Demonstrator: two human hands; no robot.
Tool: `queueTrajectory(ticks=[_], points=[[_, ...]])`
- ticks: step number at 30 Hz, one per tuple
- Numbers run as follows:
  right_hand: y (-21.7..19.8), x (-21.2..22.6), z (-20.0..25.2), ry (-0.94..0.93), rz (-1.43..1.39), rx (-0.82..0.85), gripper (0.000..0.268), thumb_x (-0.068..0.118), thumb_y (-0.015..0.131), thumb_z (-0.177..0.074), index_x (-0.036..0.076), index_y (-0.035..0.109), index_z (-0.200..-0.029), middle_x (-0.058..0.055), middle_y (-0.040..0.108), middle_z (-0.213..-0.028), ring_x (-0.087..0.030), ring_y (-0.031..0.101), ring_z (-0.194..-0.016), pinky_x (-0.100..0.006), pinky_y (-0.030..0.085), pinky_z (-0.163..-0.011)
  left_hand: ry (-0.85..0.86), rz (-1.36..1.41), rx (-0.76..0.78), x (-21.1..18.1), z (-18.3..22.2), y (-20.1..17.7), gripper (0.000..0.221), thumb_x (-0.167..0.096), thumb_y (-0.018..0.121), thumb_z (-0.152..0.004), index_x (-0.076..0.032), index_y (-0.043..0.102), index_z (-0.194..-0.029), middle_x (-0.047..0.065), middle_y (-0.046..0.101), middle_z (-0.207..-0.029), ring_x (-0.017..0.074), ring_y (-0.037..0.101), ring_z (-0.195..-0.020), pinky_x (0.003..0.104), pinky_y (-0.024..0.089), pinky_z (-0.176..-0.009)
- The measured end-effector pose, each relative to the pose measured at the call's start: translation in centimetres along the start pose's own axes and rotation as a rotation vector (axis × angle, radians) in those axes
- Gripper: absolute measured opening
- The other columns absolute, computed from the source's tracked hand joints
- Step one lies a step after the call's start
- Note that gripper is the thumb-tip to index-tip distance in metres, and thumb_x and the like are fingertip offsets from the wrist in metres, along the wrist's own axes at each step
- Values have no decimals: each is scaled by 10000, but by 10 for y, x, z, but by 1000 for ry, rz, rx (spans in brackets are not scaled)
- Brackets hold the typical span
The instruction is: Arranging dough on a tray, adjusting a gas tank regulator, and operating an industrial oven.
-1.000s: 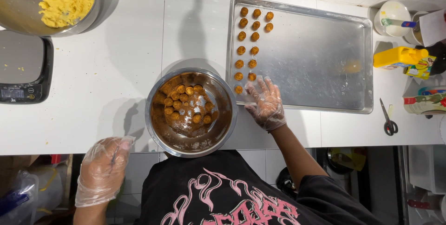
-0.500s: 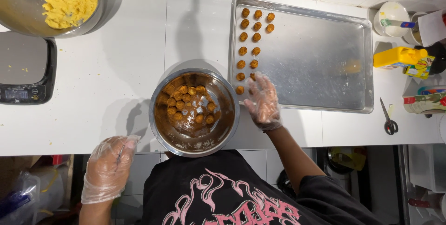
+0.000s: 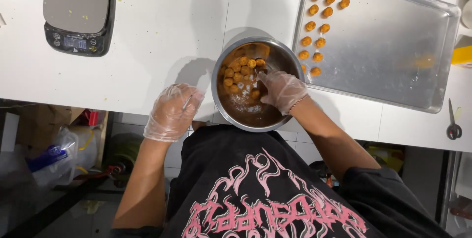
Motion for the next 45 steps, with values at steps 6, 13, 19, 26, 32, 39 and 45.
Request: queueTrajectory(ticks=[6, 13, 19, 26, 32, 39, 45], points=[[155, -30, -78, 152, -184, 244, 592, 452, 732, -917, 215, 587, -1440, -156, 687, -1244, -373, 695, -1124, -504, 618, -874, -54, 46, 3, 20, 9, -16, 171, -87, 674, -997, -34, 664, -835, 125, 575, -679, 384, 618, -678, 471, 520, -647], [41, -4, -23, 170, -90, 205, 557, 497, 762, -831, 270, 664, -1330, -100, 658, -1251, -287, 702, -1133, -435, 625, -901, -5, 53, 19, 24, 4, -20, 162, -105, 675, -1006, -63, 674, -850, 107, 564, -680, 364, 616, -672, 448, 523, -650], [25, 0, -9, 286, -239, 221, 375, 308, 667, -918, 88, 693, -1220, -175, 716, -1176, -326, 718, -1120, -446, 627, -884, 23, 34, 41, 19, -2, -10, 166, -67, 679, -987, -39, 660, -825, 136, 559, -659, 390, 603, -647, 450, 530, -637], [18, -9, 5, 222, -419, 115, 347, 330, 733, -763, 301, 763, -1107, 1, 766, -1006, -225, 759, -1005, -385, 640, -811, -16, 102, 41, 25, 4, 7, 181, -91, 665, -1001, -42, 671, -827, 107, 574, -641, 361, 607, -610, 435, 524, -598], [-100, -50, 79, 357, -1262, 254, 440, 25, 787, -799, 204, 734, -1198, -99, 695, -1267, -286, 679, -1034, -376, 618, -897, 121, 76, 118, 12, 6, 10, 163, 9, 540, -1086, -54, 596, -1225, -6, 507, -691, 125, 437, -553, 231, 452, -448], [-80, -264, 64, 539, -1173, -260, 378, -50, 773, -822, 160, 711, -1130, -86, 772, -1087, -201, 758, -893, -315, 663, -728, -65, -6, 92, -4, 12, 10, 212, -86, 549, -1067, -60, 654, -1249, 9, 633, -751, 117, 566, -550, 243, 589, -467], [30, -376, -44, 629, -921, -185, 425, 140, 775, -728, 298, 736, -1120, -9, 685, -1134, -184, 653, -733, -327, 569, -609, -310, -251, 45, -16, 35, 24, 146, -93, 679, -995, -16, 757, -1091, 121, 742, -943, 280, 700, -845, 429, 570, -811]])
Point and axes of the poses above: each hand's wrist, its own z-axis away from the middle knuckle, its own y-axis out of the palm, x = y × z, the point moved 9 cm from there along -z, towards the middle knuckle
